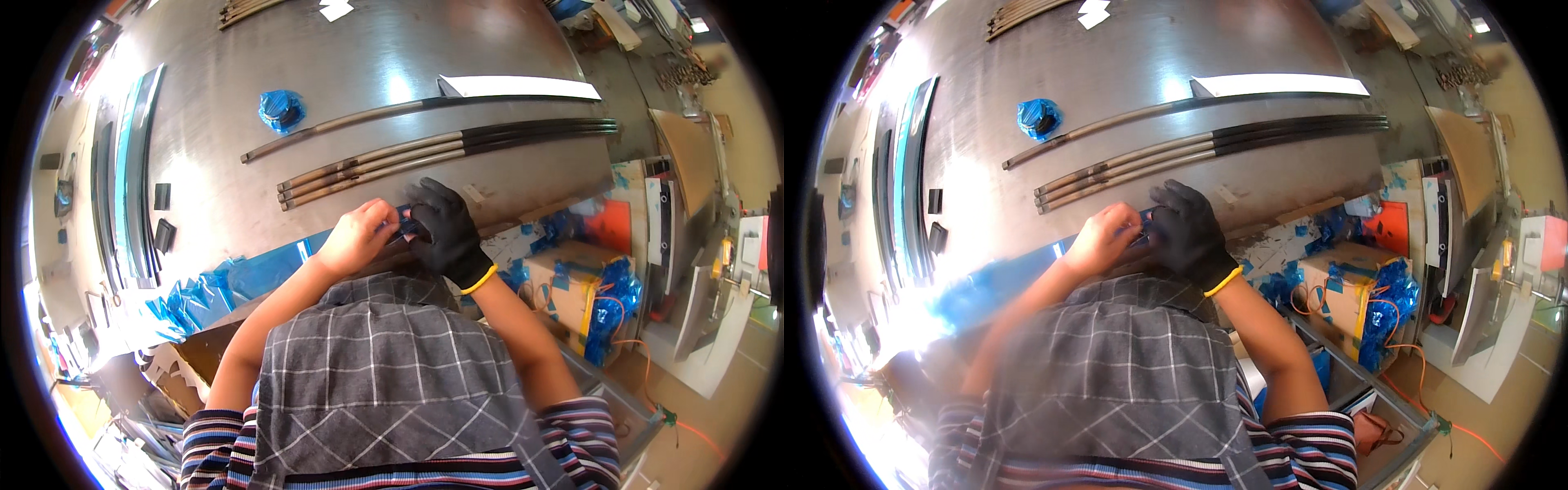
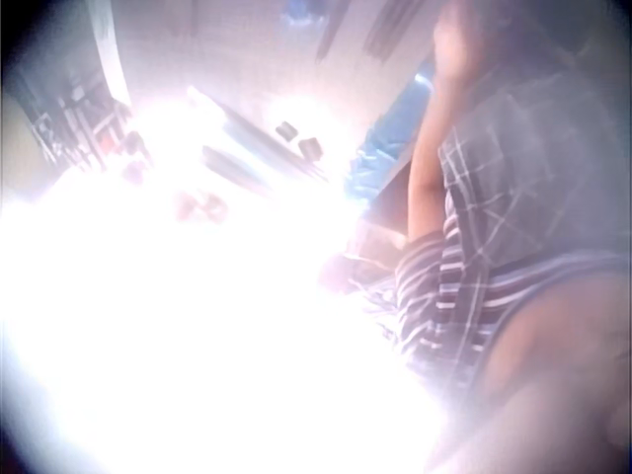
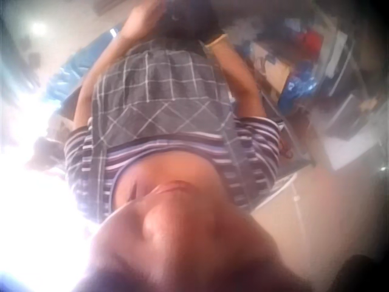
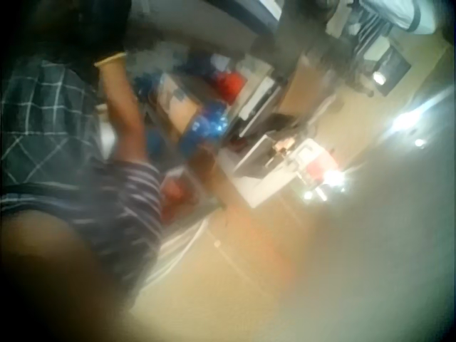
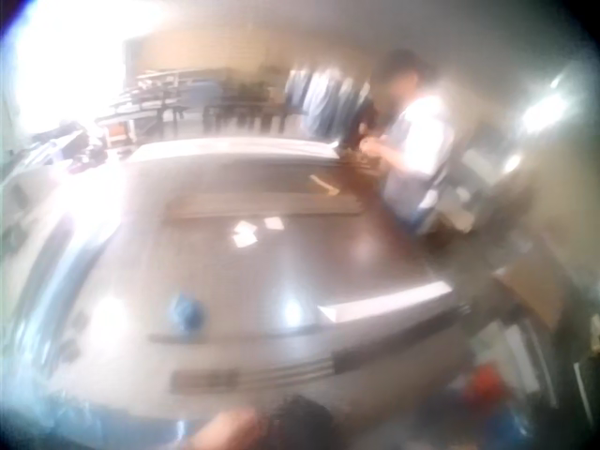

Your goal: The person applies white tape to several long, thin metal rods laid out on a large metal table. They use a paper template to measure and align the tape, then smooth it down with their gloved hands. The person repeats this process for multiple rods, occasionally adjusting the template and tape.

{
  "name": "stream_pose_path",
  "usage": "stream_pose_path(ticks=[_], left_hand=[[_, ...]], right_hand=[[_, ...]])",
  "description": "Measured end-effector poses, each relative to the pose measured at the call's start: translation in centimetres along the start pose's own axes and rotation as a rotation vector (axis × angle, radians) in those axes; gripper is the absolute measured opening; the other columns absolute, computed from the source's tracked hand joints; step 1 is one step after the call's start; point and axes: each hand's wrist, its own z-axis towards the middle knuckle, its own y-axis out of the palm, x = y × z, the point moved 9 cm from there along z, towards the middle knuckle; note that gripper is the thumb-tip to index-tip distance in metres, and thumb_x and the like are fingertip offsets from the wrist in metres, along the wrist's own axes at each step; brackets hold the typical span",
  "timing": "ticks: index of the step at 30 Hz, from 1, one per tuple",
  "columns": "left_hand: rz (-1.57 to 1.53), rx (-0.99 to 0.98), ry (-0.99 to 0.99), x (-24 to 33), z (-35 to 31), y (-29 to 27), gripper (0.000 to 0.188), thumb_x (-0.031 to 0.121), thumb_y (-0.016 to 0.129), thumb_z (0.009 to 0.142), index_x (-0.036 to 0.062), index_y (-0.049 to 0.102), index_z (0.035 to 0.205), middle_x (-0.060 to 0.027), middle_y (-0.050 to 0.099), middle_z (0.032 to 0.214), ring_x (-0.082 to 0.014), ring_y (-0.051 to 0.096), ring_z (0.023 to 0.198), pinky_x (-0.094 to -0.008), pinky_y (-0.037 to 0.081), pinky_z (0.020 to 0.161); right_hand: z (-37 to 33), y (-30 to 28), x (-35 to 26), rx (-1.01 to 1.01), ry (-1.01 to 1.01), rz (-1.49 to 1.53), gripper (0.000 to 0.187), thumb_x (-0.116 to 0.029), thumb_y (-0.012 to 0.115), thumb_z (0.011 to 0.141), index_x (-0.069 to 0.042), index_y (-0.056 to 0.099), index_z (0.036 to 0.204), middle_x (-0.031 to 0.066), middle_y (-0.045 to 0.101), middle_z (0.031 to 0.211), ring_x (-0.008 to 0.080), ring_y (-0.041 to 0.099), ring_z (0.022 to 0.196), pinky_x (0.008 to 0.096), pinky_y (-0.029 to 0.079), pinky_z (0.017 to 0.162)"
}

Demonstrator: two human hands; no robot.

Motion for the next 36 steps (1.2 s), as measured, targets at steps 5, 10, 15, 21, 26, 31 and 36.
stream_pose_path(ticks=[5, 10, 15, 21, 26, 31, 36], left_hand=[[0.037, 0.387, -0.199, -2.1, -4.0, -6.5, 0.008, 0.003, 0.067, 0.088, 0.0035, 0.061, 0.094, -0.0136, 0.064, 0.082, -0.0248, 0.065, 0.074, -0.0354, 0.053, 0.069], [0.668, 0.274, -0.579, -7.6, -12.1, -12.5, 0.032, 0.004, 0.07, 0.079, 0.009, 0.064, 0.11, -0.0146, 0.067, 0.102, -0.0331, 0.066, 0.096, -0.0411, 0.054, 0.084], [0.337, 0.66, -0.22, -3.8, -12.4, -14.1, 0.051, -0.006, 0.058, 0.072, 0.0075, 0.061, 0.121, -0.0134, 0.058, 0.125, -0.0326, 0.051, 0.127, -0.039, 0.045, 0.099], [-0.471, 0.391, -0.506, -2.1, -1.6, -6.2, 0.031, 0.02, 0.068, 0.093, 0.0022, 0.063, 0.118, -0.0041, 0.064, 0.104, -0.013, 0.06, 0.096, -0.0299, 0.05, 0.087], [-0.35, 0.101, -0.499, -1.2, 8.0, -1.0, 0.02, 0.016, 0.076, 0.087, 0.0019, 0.067, 0.098, 0.0014, 0.065, 0.081, -0.0069, 0.059, 0.075, -0.0237, 0.047, 0.068], [-0.482, 0.165, -0.459, -2.0, 13.2, -1.4, 0.017, 0.018, 0.075, 0.088, 0.0033, 0.069, 0.094, 0.0015, 0.065, 0.076, -0.0059, 0.057, 0.069, -0.0227, 0.044, 0.061], [-0.24, 0.204, -0.476, -5.3, 18.7, -3.2, 0.018, 0.017, 0.074, 0.088, 0.0017, 0.069, 0.096, 0.0004, 0.065, 0.078, -0.0071, 0.057, 0.07, -0.0233, 0.046, 0.062]], right_hand=[[0.5, -0.7, 0.6, 0.044, 0.23, 0.306, 0.022, -0.013, 0.069, 0.082, -0.001, 0.069, 0.1, 0.014, 0.069, 0.105, 0.0271, 0.065, 0.101, 0.0365, 0.049, 0.093], [-3.2, 3.7, 5.1, -0.134, 0.902, 0.984, 0.018, -0.015, 0.06, 0.096, 0.0, 0.068, 0.103, 0.0078, 0.07, 0.097, 0.0137, 0.066, 0.087, 0.0286, 0.051, 0.081], [-3.0, 4.7, 5.4, -0.034, 1.008, 1.344, 0.02, -0.018, 0.06, 0.098, -0.001, 0.068, 0.106, 0.0072, 0.07, 0.098, 0.0155, 0.066, 0.09, 0.0303, 0.052, 0.085], [-0.5, 3.0, 5.5, -0.125, 1.009, 1.318, 0.024, -0.02, 0.06, 0.098, 0.0, 0.069, 0.107, 0.0066, 0.071, 0.099, 0.015, 0.066, 0.092, 0.0299, 0.051, 0.088], [0.7, 1.8, 8.4, -0.121, 0.982, 1.204, 0.029, -0.025, 0.063, 0.094, 0.0, 0.07, 0.107, 0.0073, 0.072, 0.097, 0.0141, 0.066, 0.089, 0.0302, 0.052, 0.084], [4.0, -4.0, 13.2, -0.091, 0.635, 0.575, 0.031, -0.023, 0.063, 0.093, 0.002, 0.068, 0.111, 0.0129, 0.072, 0.098, 0.0161, 0.067, 0.091, 0.0292, 0.051, 0.086], [5.3, -7.1, 19.1, -0.12, 0.709, 0.666, 0.031, -0.022, 0.062, 0.093, 0.002, 0.069, 0.11, 0.0131, 0.073, 0.1, 0.0188, 0.068, 0.093, 0.0297, 0.051, 0.087]])
